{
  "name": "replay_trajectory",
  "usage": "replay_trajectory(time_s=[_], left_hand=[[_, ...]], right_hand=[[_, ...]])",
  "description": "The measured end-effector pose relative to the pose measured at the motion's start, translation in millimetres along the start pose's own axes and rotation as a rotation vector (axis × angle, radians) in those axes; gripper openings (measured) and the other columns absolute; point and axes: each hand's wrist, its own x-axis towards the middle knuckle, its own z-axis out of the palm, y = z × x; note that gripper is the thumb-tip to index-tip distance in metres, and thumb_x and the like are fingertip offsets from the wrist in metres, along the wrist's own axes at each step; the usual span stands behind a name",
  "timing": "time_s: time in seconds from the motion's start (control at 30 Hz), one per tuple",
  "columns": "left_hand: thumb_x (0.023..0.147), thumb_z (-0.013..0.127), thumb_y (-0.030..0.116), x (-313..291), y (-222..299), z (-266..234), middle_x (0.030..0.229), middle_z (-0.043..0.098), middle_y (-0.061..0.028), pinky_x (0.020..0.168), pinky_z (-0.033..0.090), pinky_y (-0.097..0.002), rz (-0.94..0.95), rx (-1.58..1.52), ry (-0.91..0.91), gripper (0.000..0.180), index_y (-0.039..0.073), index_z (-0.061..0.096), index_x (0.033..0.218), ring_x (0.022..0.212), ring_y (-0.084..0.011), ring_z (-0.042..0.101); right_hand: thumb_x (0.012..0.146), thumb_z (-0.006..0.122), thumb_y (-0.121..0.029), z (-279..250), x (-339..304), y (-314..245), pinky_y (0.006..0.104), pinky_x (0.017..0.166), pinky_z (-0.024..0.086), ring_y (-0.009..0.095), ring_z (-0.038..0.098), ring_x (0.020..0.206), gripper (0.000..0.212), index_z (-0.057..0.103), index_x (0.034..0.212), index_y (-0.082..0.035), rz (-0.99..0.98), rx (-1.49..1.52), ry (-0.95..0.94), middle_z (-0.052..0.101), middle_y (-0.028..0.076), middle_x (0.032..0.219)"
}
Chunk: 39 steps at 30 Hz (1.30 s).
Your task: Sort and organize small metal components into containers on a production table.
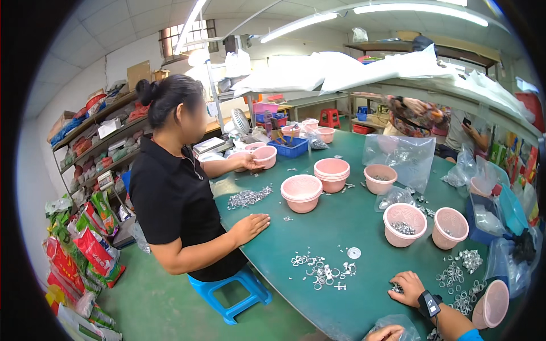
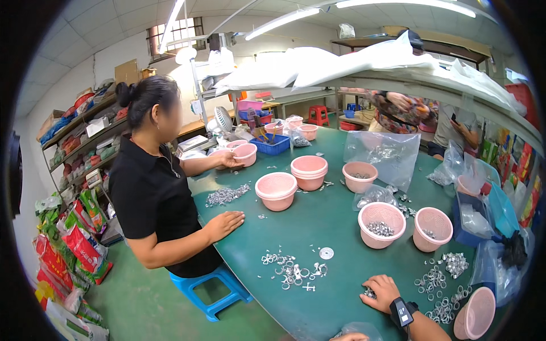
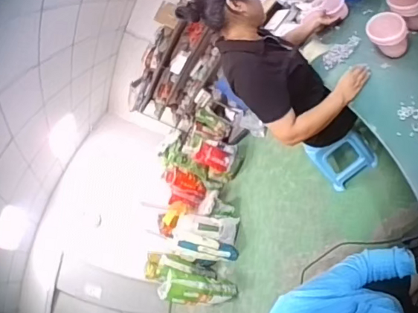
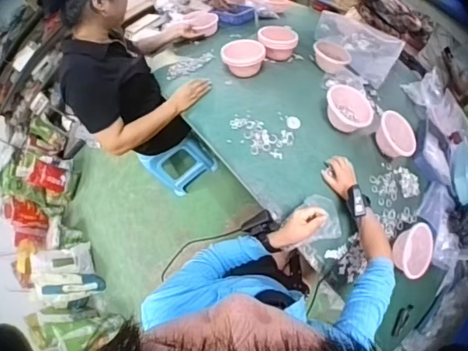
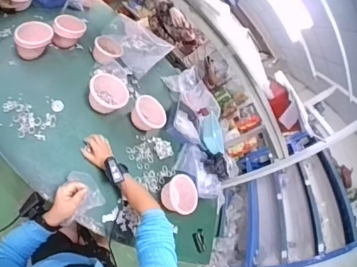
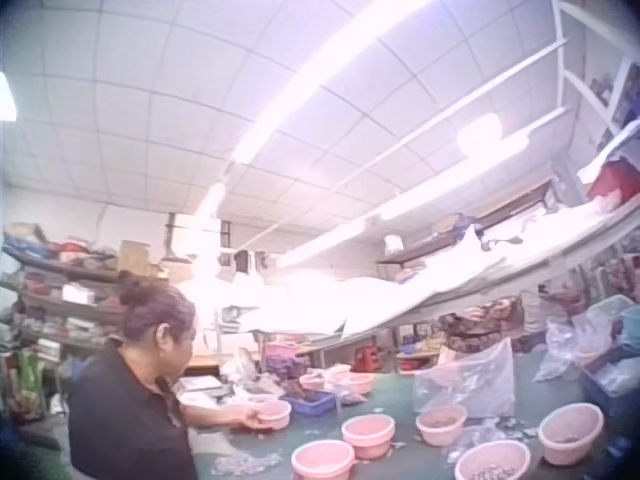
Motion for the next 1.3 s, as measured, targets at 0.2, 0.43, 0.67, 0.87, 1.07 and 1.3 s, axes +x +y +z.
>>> replay_trajectory(time_s=[0.2, 0.43, 0.67, 0.87, 1.07, 1.3], left_hand=[[0.08, 0.055, 0.007, -3, 0, -1, 0.075, 0.057, -0.0044, 0.061, 0.043, -0.024, -0.014, 0.006, -0.007, 0.01, 0.001, 0.058, 0.087, 0.067, -0.0097, 0.051], [0.08, 0.056, 0.007, -6, -6, 1, 0.076, 0.057, -0.0042, 0.061, 0.043, -0.0235, -0.041, -0.008, -0.026, 0.01, 0.001, 0.058, 0.087, 0.068, -0.009, 0.05], [0.081, 0.056, 0.007, -1, -10, -9, 0.074, 0.057, 0.0001, 0.06, 0.043, -0.0203, 0.002, -0.043, 0.063, 0.01, -0.001, 0.057, 0.088, 0.068, -0.0055, 0.05], [0.082, 0.055, 0.007, 0, -3, -5, 0.072, 0.056, -0.0003, 0.059, 0.043, -0.0215, -0.079, -0.078, 0.023, 0.009, 0.0, 0.058, 0.087, 0.065, -0.0068, 0.05], [0.08, 0.056, 0.009, -3, -8, 3, 0.072, 0.057, -0.0023, 0.06, 0.043, -0.0231, 0.032, 0.008, 0.04, 0.011, 0.0, 0.058, 0.087, 0.067, -0.0083, 0.051], [0.083, 0.056, 0.01, 0, -18, -5, 0.077, 0.057, -0.0048, 0.057, 0.041, -0.0202, 0.18, 0.026, -0.022, 0.015, -0.001, 0.057, 0.093, 0.065, -0.0068, 0.05]], right_hand=[[0.071, 0.061, -0.031, 3, -1, -2, 0.0355, 0.079, 0.036, 0.025, 0.047, 0.091, 0.029, 0.059, 0.09, -0.009, -0.009, -0.032, 0.021, 0.053, 0.007, 0.094], [0.072, 0.059, -0.03, -2, -6, -7, 0.0364, 0.079, 0.037, 0.025, 0.048, 0.092, 0.03, 0.057, 0.094, -0.008, -0.059, -0.062, 0.077, 0.053, 0.007, 0.096], [0.073, 0.056, -0.021, 13, 17, -11, 0.0379, 0.071, 0.043, 0.028, 0.05, 0.081, 0.019, 0.054, 0.083, -0.006, -0.089, -0.098, 0.038, 0.053, 0.009, 0.087], [0.074, 0.055, -0.022, 16, 8, -15, 0.0393, 0.056, 0.047, 0.029, 0.054, 0.066, 0.018, 0.051, 0.069, -0.004, 0.041, -0.268, 0.106, 0.054, 0.014, 0.069], [0.077, 0.053, -0.021, -4, 13, -9, 0.0393, 0.048, 0.044, 0.032, 0.055, 0.053, 0.022, 0.052, 0.07, 0.0, 0.211, -0.063, 0.23, 0.056, 0.016, 0.061], [0.084, 0.049, -0.015, -67, 91, -127, 0.0212, 0.044, 0.039, 0.005, 0.048, 0.048, 0.016, 0.053, 0.078, 0.0, 0.342, 0.936, 0.008, 0.051, 0.001, 0.059]])
